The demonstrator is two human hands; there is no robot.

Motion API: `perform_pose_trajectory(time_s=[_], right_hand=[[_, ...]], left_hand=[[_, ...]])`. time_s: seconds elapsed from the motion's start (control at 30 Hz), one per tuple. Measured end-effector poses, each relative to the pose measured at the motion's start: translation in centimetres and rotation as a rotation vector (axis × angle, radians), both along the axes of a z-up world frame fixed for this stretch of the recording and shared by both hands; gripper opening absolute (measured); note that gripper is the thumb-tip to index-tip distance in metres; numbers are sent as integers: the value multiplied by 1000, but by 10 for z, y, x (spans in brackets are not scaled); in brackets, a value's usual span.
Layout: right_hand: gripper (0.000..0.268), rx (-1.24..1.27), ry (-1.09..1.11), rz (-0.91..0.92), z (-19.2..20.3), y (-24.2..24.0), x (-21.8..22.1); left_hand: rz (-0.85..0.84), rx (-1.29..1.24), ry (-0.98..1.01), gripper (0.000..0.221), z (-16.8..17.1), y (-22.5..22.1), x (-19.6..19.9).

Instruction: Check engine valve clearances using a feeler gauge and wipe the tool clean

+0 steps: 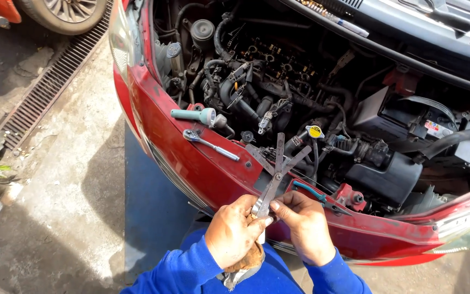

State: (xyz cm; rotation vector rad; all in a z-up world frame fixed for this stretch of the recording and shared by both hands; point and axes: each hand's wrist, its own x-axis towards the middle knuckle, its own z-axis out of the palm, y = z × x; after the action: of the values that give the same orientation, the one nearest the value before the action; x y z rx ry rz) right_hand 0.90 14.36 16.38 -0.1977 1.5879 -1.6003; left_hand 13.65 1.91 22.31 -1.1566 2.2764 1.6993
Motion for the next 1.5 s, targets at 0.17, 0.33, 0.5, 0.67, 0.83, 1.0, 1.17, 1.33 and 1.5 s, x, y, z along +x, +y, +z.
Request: perform_pose_trajectory(time_s=[0.17,0.33,0.5,0.67,0.83,1.0,1.17,1.33,1.5], right_hand=[[10,-70,-3,102,0,5,-4],[11,-182,58,126,-9,5,-4],[13,-221,51,217,-6,17,-27],[20,-286,22,263,10,19,-48],[28,-152,-59,316,14,20,-32],[19,-92,145,172,0,22,-40],[19,-440,-289,-394,-4,9,-25],[21,-472,-445,-430,8,-18,12],[12,-334,-301,-494,21,-35,12]], left_hand=[[63,76,57,35,9,8,2],[93,69,124,22,15,15,5],[238,231,197,9,13,13,12],[343,208,197,6,9,12,17],[361,238,219,10,7,11,17],[275,163,281,13,0,3,31],[380,352,257,29,-11,3,38],[503,424,327,28,-22,5,28],[486,363,209,33,-18,-6,31]])
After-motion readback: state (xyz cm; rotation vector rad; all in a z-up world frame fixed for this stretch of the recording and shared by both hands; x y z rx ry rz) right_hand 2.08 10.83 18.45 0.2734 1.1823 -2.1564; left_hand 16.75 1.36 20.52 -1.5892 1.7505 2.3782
